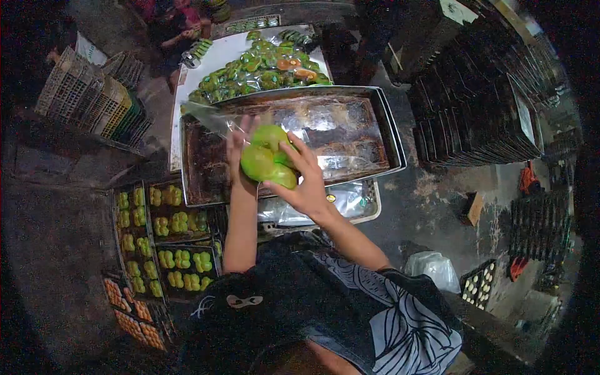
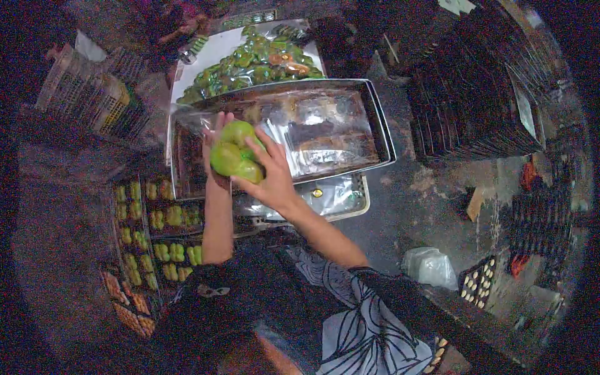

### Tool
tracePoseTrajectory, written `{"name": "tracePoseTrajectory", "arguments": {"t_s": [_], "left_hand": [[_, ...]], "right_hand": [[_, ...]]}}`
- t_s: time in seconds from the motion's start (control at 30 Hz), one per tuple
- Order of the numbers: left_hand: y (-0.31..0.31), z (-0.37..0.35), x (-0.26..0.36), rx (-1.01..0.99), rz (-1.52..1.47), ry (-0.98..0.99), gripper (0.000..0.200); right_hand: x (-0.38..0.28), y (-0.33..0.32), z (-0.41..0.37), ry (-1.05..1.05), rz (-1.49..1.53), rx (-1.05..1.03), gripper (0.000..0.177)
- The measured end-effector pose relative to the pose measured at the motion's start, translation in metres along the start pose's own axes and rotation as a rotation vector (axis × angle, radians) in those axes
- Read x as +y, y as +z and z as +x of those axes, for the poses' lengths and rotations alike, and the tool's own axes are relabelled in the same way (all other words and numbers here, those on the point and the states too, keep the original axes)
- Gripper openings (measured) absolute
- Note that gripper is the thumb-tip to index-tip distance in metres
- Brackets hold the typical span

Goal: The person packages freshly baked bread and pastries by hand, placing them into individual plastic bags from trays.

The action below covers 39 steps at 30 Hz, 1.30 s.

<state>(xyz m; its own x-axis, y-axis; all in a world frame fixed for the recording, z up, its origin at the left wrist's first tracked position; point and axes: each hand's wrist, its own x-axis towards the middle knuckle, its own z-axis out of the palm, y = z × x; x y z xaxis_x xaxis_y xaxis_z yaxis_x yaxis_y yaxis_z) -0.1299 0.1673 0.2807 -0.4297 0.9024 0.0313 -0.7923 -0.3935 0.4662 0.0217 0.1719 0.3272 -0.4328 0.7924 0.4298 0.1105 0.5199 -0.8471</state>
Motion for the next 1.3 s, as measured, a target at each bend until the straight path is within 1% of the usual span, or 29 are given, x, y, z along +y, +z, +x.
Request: {"name": "tracePoseTrajectory", "arguments": {"t_s": [0.07,0.13,0.2,0.23,0.33,0.37,0.4,0.47,0.5,0.53,0.6,0.63,0.67,0.73,0.77,0.8,0.87,0.9,0.93,1.0,1.03,1.07,1.1,1.13,1.17,1.2,1.23,1.27,1.3], "left_hand": [[-0.004,-0.002,-0.006,0.461,0.576,0.081,0.059],[-0.019,-0.001,0.002,0.374,0.665,0.054,0.05],[0.001,-0.001,0.02,0.151,0.386,-0.365,0.05],[0.017,-0.004,0.03,0.115,0.284,-0.49,0.061],[0.041,-0.011,0.05,0.008,0.31,-0.6,0.074],[0.034,-0.008,0.046,0.023,0.338,-0.612,0.061],[0.031,-0.006,0.04,0.03,0.335,-0.607,0.061],[0.023,0.0,0.025,0.206,0.765,-0.557,0.04],[0.014,0.003,0.026,0.168,0.628,-0.47,0.018],[0.007,0.001,0.023,0.166,0.627,-0.468,0.018],[0.019,-0.015,0.023,0.217,0.339,-0.282,0.006],[0.014,-0.02,0.02,0.24,0.207,-0.142,0.01],[0.002,-0.024,0.014,0.243,0.209,-0.141,0.01],[-0.021,-0.036,0.002,0.264,0.197,0.055,0.01],[-0.01,-0.048,-0.005,0.343,0.273,0.003,0.007],[-0.012,-0.058,-0.008,0.344,0.272,-0.006,0.007],[-0.024,-0.076,-0.016,0.13,0.316,-0.188,0.011],[-0.036,-0.077,-0.014,-0.12,0.327,-0.212,0.025],[-0.048,-0.081,-0.007,-0.119,0.329,-0.216,0.025],[-0.033,-0.086,0.015,-0.323,0.051,-0.475,0.059],[-0.048,-0.088,0.019,-0.282,0.03,-0.538,0.099],[-0.047,-0.086,0.026,-0.274,0.028,-0.536,0.099],[-0.041,-0.08,0.035,-0.154,0.27,-0.421,0.109],[-0.04,-0.073,0.043,-0.032,0.509,-0.3,0.118],[-0.049,-0.066,0.05,-0.124,0.301,-0.272,0.11],[-0.053,-0.068,0.046,-0.059,0.097,-0.181,0.088],[-0.063,-0.063,0.042,0.09,0.455,-0.16,0.072],[-0.074,-0.053,0.038,0.243,0.81,-0.139,0.056],[-0.067,-0.044,0.034,0.456,0.765,-0.134,0.031]], "right_hand": [[0.005,-0.008,0.004,-0.325,-0.372,0.024,0.067],[0.011,-0.02,0.016,-0.395,-0.42,-0.021,0.06],[0.019,-0.029,0.027,-0.668,-0.545,-0.213,0.052],[0.017,-0.033,0.03,-0.71,-0.563,-0.267,0.045],[0.01,-0.041,0.035,-0.819,-0.555,-0.433,0.039],[0.007,-0.04,0.036,-0.868,-0.581,-0.459,0.035],[0.007,-0.036,0.035,-0.872,-0.574,-0.465,0.035],[0.008,-0.03,0.03,-0.864,-0.528,-0.449,0.036],[0.015,-0.028,0.026,-0.841,-0.53,-0.434,0.04],[0.02,-0.028,0.022,-0.844,-0.531,-0.435,0.04],[0.025,-0.034,0.013,-0.637,-0.403,-0.391,0.047],[0.021,-0.035,0.002,-0.385,-0.248,-0.255,0.066],[0.031,-0.036,-0.008,-0.384,-0.244,-0.256,0.066],[0.058,-0.033,-0.032,0.329,1.028,-0.279,0.082],[0.034,-0.037,-0.035,0.574,1.437,-0.278,0.093],[0.049,-0.033,-0.043,0.571,1.62,-0.346,0.086],[0.067,-0.025,-0.048,0.613,1.877,-0.337,0.074],[0.064,-0.027,-0.041,0.684,1.832,-0.32,0.066],[0.063,-0.029,-0.036,0.782,1.787,-0.292,0.063],[0.067,-0.031,-0.031,0.863,1.681,-0.374,0.061],[0.067,-0.029,-0.029,0.869,1.683,-0.373,0.061],[0.064,-0.025,-0.026,0.802,1.492,-0.415,0.061],[0.064,-0.02,-0.022,0.732,1.302,-0.455,0.061],[0.066,-0.013,-0.019,0.739,1.303,-0.462,0.061],[0.069,-0.003,-0.016,0.656,1.058,-0.467,0.062],[0.073,0.007,-0.014,0.565,0.815,-0.47,0.063],[0.079,0.017,-0.013,0.419,0.564,-0.436,0.063],[0.087,0.021,-0.011,0.42,0.564,-0.444,0.063],[0.097,0.023,-0.011,0.351,0.439,-0.363,0.063]]}}
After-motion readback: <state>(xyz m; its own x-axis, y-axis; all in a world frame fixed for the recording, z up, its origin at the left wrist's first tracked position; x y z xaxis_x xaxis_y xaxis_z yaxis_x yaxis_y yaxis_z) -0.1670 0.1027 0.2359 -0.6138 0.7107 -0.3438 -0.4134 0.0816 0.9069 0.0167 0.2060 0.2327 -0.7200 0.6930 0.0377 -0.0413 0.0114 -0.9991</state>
